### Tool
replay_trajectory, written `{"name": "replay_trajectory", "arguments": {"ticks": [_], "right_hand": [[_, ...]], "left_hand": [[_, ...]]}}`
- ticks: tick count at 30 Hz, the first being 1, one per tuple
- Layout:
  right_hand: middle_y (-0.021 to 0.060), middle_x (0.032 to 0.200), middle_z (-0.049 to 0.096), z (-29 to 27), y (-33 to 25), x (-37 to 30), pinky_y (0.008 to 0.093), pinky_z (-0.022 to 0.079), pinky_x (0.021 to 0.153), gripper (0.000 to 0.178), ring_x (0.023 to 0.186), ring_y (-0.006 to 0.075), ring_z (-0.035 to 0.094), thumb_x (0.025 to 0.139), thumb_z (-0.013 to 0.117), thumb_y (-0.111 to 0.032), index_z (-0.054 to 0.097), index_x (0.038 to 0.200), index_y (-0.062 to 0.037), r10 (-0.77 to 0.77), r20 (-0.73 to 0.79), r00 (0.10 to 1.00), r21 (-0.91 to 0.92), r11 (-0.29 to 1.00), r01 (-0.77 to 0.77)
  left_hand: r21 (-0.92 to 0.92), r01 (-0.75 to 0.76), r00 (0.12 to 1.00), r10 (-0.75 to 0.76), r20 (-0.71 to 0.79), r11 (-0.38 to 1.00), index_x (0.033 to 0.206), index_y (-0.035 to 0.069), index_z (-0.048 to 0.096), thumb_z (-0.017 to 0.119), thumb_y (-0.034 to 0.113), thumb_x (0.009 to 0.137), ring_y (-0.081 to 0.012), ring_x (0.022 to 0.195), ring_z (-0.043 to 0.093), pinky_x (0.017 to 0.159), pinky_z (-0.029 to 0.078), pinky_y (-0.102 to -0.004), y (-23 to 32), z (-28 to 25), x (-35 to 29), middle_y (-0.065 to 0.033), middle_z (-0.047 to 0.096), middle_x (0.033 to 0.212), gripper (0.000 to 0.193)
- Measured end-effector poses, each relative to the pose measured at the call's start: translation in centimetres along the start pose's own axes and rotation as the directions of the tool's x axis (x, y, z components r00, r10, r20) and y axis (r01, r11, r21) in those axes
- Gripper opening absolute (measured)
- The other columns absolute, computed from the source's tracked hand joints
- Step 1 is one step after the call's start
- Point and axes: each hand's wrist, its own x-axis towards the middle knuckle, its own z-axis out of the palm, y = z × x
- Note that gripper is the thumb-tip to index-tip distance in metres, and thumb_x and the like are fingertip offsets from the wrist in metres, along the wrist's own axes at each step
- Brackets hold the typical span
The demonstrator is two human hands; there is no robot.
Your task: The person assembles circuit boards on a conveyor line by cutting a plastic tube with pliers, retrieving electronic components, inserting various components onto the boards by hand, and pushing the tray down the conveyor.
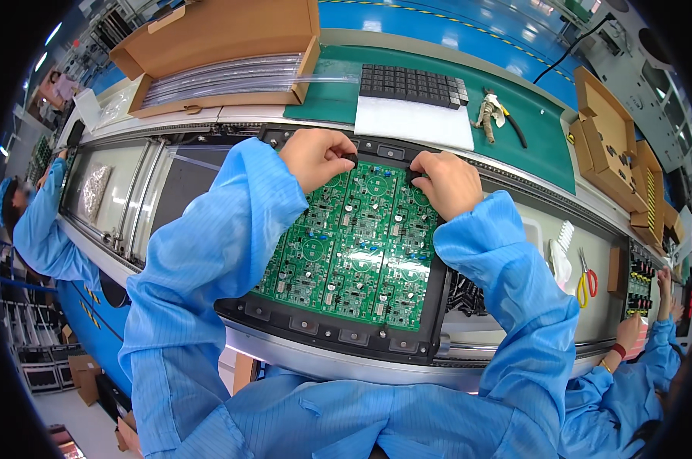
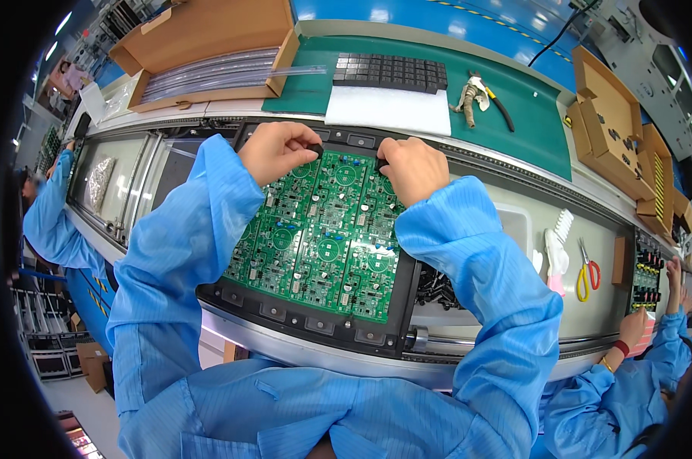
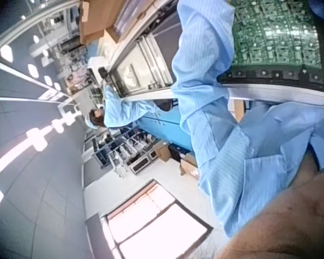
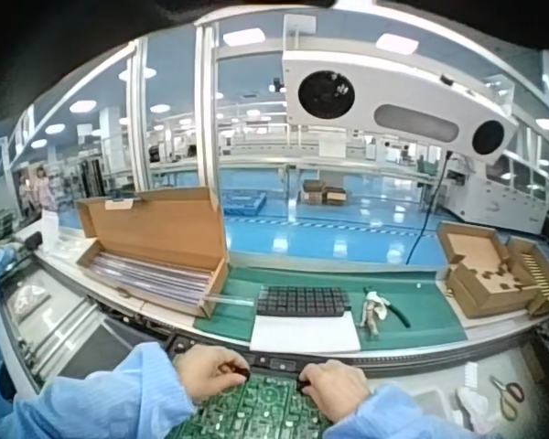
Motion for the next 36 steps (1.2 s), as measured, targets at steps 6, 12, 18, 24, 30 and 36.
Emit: {"name": "replay_trajectory", "arguments": {"ticks": [6, 12, 18, 24, 30, 36], "right_hand": [[0.0075, 0.084, 0.064, 1.4, -0.3, 0.4, 0.0357, 0.047, 0.069, 0.016, 0.078, 0.0273, 0.059, 0.072, 0.066, -0.012, 0.062, 0.087, -0.0084, -0.062, -0.002, 0.998, -0.153, 0.986, 0.061], [0.0043, 0.077, 0.062, 2.2, 0.8, 0.0, 0.0344, 0.047, 0.066, 0.016, 0.075, 0.0252, 0.057, 0.064, 0.068, -0.007, 0.063, 0.079, -0.0087, -0.203, -0.072, 0.976, -0.185, 0.965, 0.187], [0.0038, 0.081, 0.061, 1.7, 0.8, -0.7, 0.0335, 0.047, 0.067, 0.019, 0.078, 0.025, 0.057, 0.064, 0.068, -0.006, 0.064, 0.082, -0.0075, -0.297, -0.106, 0.949, -0.149, 0.948, 0.28], [0.0068, 0.097, 0.059, -0.7, -0.9, -3.0, 0.0304, 0.046, 0.071, 0.019, 0.084, 0.0246, 0.057, 0.068, 0.066, -0.004, 0.064, 0.087, -0.0041, -0.242, -0.189, 0.952, 0.042, 0.966, 0.255], [0.0082, 0.097, 0.059, -1.7, 0.0, -6.6, 0.0313, 0.046, 0.073, 0.018, 0.084, 0.0255, 0.057, 0.068, 0.065, -0.002, 0.064, 0.086, -0.0029, -0.21, -0.176, 0.962, 0.134, 0.963, 0.235], [0.0092, 0.097, 0.059, -2.3, 0.3, -8.8, 0.0319, 0.046, 0.074, 0.018, 0.085, 0.0263, 0.056, 0.068, 0.064, -0.001, 0.063, 0.086, -0.0022, -0.171, -0.164, 0.971, 0.161, 0.967, 0.198]], "left_hand": [[0.12, -0.095, 0.995, 0.099, -0.025, 0.988, 0.092, 0.002, 0.067, 0.067, 0.001, 0.07, -0.0125, 0.062, 0.059, 0.058, 0.049, -0.0236, -1.2, 0.2, -0.5, -0.0066, 0.066, 0.076, 0.022], [0.239, -0.204, 0.977, 0.214, -0.016, 0.949, 0.086, 0.006, 0.068, 0.069, 0.009, 0.066, -0.0219, 0.064, 0.062, 0.062, 0.05, -0.0319, -2.2, 1.5, 0.1, -0.0062, 0.066, 0.075, 0.021], [0.254, -0.164, 0.986, 0.168, 0.006, 0.953, 0.083, 0.006, 0.066, 0.069, 0.009, 0.065, -0.0256, 0.068, 0.062, 0.065, 0.049, -0.0354, -2.0, 2.4, 0.6, -0.0077, 0.065, 0.076, 0.018], [0.353, -0.183, 0.98, 0.2, -0.013, 0.918, 0.083, 0.006, 0.064, 0.07, 0.008, 0.065, -0.0292, 0.077, 0.061, 0.071, 0.048, -0.0374, -2.5, 3.4, 1.6, -0.0095, 0.063, 0.083, 0.019], [0.355, -0.188, 0.981, 0.191, 0.027, 0.916, 0.083, 0.006, 0.062, 0.069, 0.007, 0.065, -0.031, 0.08, 0.059, 0.074, 0.048, -0.038, -2.7, 3.9, 2.5, -0.01, 0.061, 0.085, 0.019], [0.364, -0.184, 0.982, 0.184, 0.035, 0.913, 0.083, 0.006, 0.062, 0.069, 0.006, 0.065, -0.0311, 0.081, 0.059, 0.074, 0.048, -0.0383, -2.5, 4.3, 2.8, -0.0104, 0.061, 0.085, 0.019]]}}
